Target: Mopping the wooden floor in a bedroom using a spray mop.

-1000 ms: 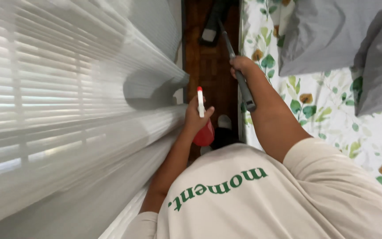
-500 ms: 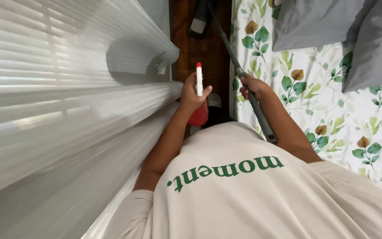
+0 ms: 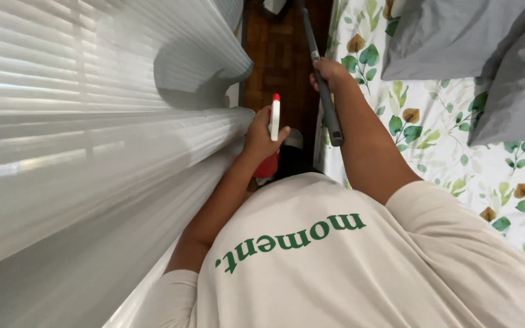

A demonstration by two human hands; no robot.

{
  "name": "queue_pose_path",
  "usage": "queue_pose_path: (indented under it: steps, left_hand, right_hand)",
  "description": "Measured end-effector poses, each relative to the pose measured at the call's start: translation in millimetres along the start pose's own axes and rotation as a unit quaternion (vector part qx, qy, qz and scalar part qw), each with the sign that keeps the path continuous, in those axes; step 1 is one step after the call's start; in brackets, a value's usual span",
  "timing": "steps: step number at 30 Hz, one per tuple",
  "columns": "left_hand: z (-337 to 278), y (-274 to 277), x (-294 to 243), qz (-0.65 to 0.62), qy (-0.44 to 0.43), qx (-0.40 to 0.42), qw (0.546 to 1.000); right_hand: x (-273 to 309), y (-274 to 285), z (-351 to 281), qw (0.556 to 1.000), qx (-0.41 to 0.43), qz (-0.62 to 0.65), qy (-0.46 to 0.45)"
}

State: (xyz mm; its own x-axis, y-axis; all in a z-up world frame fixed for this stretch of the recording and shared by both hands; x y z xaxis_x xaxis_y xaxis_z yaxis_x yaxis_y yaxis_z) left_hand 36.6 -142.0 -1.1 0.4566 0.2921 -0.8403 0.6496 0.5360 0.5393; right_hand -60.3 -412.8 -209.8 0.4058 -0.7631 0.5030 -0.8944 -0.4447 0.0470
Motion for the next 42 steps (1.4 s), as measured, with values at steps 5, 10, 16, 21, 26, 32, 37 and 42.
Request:
queue_pose_path:
  steps: [5, 10, 16, 21, 26, 32, 37, 42]
  left_hand:
    - [-10.2, 8.2, 16.3, 0.000, 0.022, -0.022, 1.000]
    - [-16.9, 13.5, 24.2, -0.100, 0.106, 0.000, 0.989]
    - [-19.1, 18.2, 25.5, -0.151, -0.011, -0.016, 0.988]
    - [-41.0, 11.8, 19.1, -0.080, 0.088, 0.052, 0.992]
    - [-67.4, 7.2, 23.5, -0.107, 0.101, 0.083, 0.986]
    - [-90.7, 5.6, 28.1, -0.131, 0.078, 0.079, 0.985]
    - [-85.2, 11.9, 35.9, -0.131, 0.077, 0.077, 0.985]
    - [-68.0, 9.5, 45.5, -0.121, 0.055, 0.072, 0.989]
  right_hand:
    - [-19.3, -19.6, 17.4, 0.997, 0.010, 0.060, -0.050]
    - [-100.5, 6.6, 6.5, 0.995, 0.039, 0.085, -0.035]
    - [-178.7, 53.3, -81.6, 0.981, 0.067, 0.164, -0.075]
    - [-226.5, 57.2, -124.5, 0.957, 0.070, 0.267, -0.091]
    - [-264.2, 61.3, -146.6, 0.958, 0.024, 0.261, -0.118]
    - [-260.5, 47.9, -100.0, 0.983, -0.077, -0.134, 0.103]
    - [-219.2, 19.0, -29.5, 0.962, -0.121, -0.191, 0.152]
    - [-106.9, -14.0, -67.6, 0.872, -0.122, -0.438, 0.179]
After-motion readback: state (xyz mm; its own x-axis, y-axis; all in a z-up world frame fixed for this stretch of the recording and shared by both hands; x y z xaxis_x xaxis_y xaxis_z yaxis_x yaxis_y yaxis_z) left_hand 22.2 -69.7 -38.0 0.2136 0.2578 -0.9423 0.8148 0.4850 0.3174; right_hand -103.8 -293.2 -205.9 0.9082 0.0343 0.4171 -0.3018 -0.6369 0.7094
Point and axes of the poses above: each hand's wrist, its own z-axis towards the middle knuckle, its own y-axis out of the back of the hand, x = y × z, the point moved 4 cm from there along z, towards the middle knuckle, and after that the axes turned 12 degrees about -x, right-handed, at the moved point
